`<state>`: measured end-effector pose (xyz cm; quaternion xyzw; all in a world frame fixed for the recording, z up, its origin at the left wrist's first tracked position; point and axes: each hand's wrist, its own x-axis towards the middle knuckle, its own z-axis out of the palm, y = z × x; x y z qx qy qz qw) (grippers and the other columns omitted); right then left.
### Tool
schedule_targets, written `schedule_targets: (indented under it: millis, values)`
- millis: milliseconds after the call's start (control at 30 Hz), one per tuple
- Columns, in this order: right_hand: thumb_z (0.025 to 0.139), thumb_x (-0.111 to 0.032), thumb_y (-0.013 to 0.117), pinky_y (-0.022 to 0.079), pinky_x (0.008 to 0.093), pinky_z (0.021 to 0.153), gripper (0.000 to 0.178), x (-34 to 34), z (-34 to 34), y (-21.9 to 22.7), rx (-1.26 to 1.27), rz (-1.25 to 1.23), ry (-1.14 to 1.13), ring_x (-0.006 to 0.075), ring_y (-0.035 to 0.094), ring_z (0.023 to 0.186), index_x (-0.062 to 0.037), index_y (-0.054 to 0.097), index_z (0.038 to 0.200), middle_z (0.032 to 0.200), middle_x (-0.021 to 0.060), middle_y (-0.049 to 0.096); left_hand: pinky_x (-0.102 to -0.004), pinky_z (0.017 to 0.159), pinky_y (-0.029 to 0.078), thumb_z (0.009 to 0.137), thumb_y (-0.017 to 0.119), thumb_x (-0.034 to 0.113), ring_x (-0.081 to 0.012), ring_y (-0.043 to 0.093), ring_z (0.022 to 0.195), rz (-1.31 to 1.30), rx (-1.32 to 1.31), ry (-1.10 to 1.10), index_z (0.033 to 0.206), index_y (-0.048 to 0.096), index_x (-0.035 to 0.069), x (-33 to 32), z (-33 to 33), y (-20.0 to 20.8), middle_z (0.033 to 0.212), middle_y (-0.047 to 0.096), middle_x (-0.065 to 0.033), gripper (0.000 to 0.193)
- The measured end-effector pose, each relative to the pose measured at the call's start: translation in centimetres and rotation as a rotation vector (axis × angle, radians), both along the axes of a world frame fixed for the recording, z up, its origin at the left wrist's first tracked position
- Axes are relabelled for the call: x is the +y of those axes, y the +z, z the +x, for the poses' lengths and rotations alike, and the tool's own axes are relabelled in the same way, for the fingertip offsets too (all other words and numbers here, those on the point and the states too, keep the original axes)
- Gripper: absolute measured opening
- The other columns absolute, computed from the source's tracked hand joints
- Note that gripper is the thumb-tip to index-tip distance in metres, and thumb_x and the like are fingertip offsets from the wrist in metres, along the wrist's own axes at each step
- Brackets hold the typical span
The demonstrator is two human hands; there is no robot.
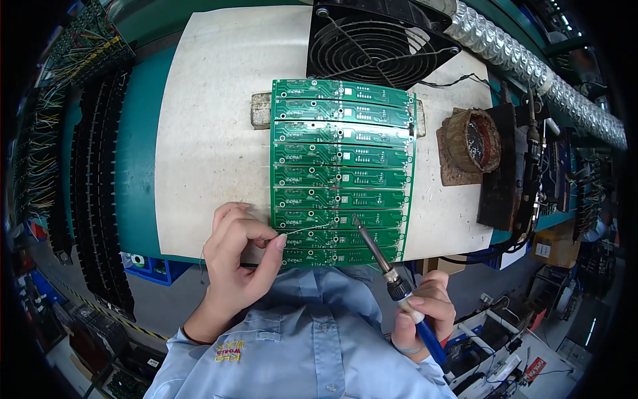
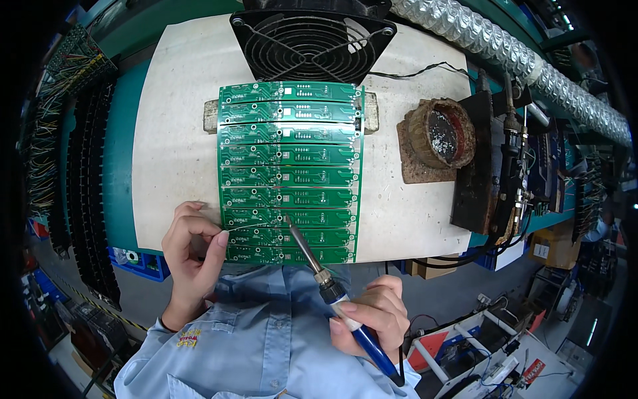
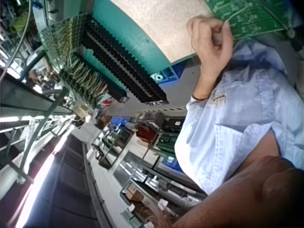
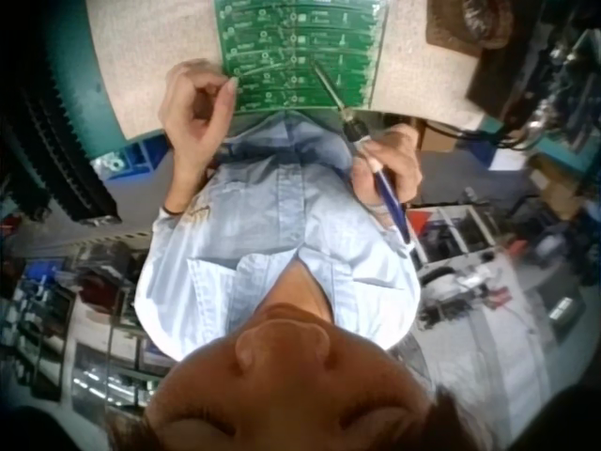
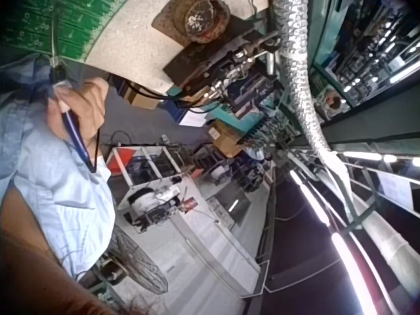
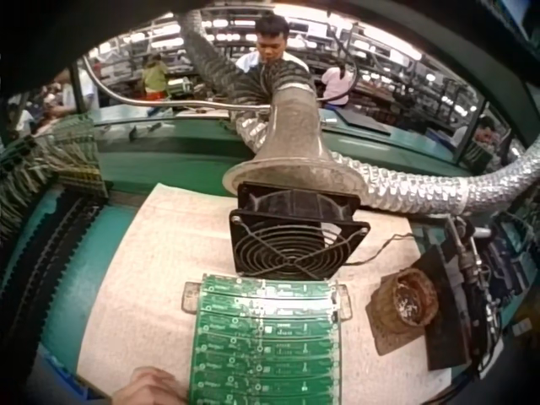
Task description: The person solders electronic components onto circuit board panels using a soldering iron and solder wire, flips the panel over to handle the attached wires, and solders additional points on the board.
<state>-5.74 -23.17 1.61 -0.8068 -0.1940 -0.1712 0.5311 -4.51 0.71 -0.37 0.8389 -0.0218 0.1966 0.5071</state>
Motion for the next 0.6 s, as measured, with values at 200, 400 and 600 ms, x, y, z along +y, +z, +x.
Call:
schedule_targets:
  millis: [200,400,600]
  values:
    - [0.07,-0.013,0.07,0.041,0.0272,0.075,0.022,0.3,-0.3,0.8,-0.091,-0.167,0.065,0.0095,0.044,0.047,-0.0115,0.06,0.089,0.052,-0.0045,0.054,-0.0369,0.087,0.037,0.068,0.063,-0.001,-0.0148,0.039,0.056,0.076,-0.043,-0.036,0.072,0.055,0.008,-0.3,0.7,0.0,0.059,0.044,0.0017,0.013]
    - [0.07,-0.013,0.07,0.041,0.0258,0.074,0.019,1.0,-0.1,0.5,-0.086,-0.23,0.078,0.0083,0.045,0.047,-0.0121,0.061,0.086,0.054,-0.0062,0.054,-0.0373,0.087,0.037,0.067,0.064,-0.001,-0.0146,0.039,0.056,0.112,-0.052,-0.016,0.072,0.055,0.008,0.0,0.2,-0.3,0.058,0.044,0.0021,0.014]
    - [0.071,-0.013,0.069,0.041,0.025,0.071,0.015,1.7,0.1,0.5,-0.089,-0.262,0.073,0.0084,0.044,0.048,-0.0128,0.063,0.084,0.057,-0.0068,0.053,-0.0373,0.087,0.037,0.067,0.063,-0.001,-0.0149,0.039,0.055,0.116,-0.063,-0.022,0.071,0.055,0.008,-0.1,0.4,-0.3,0.059,0.044,0.0017,0.013]
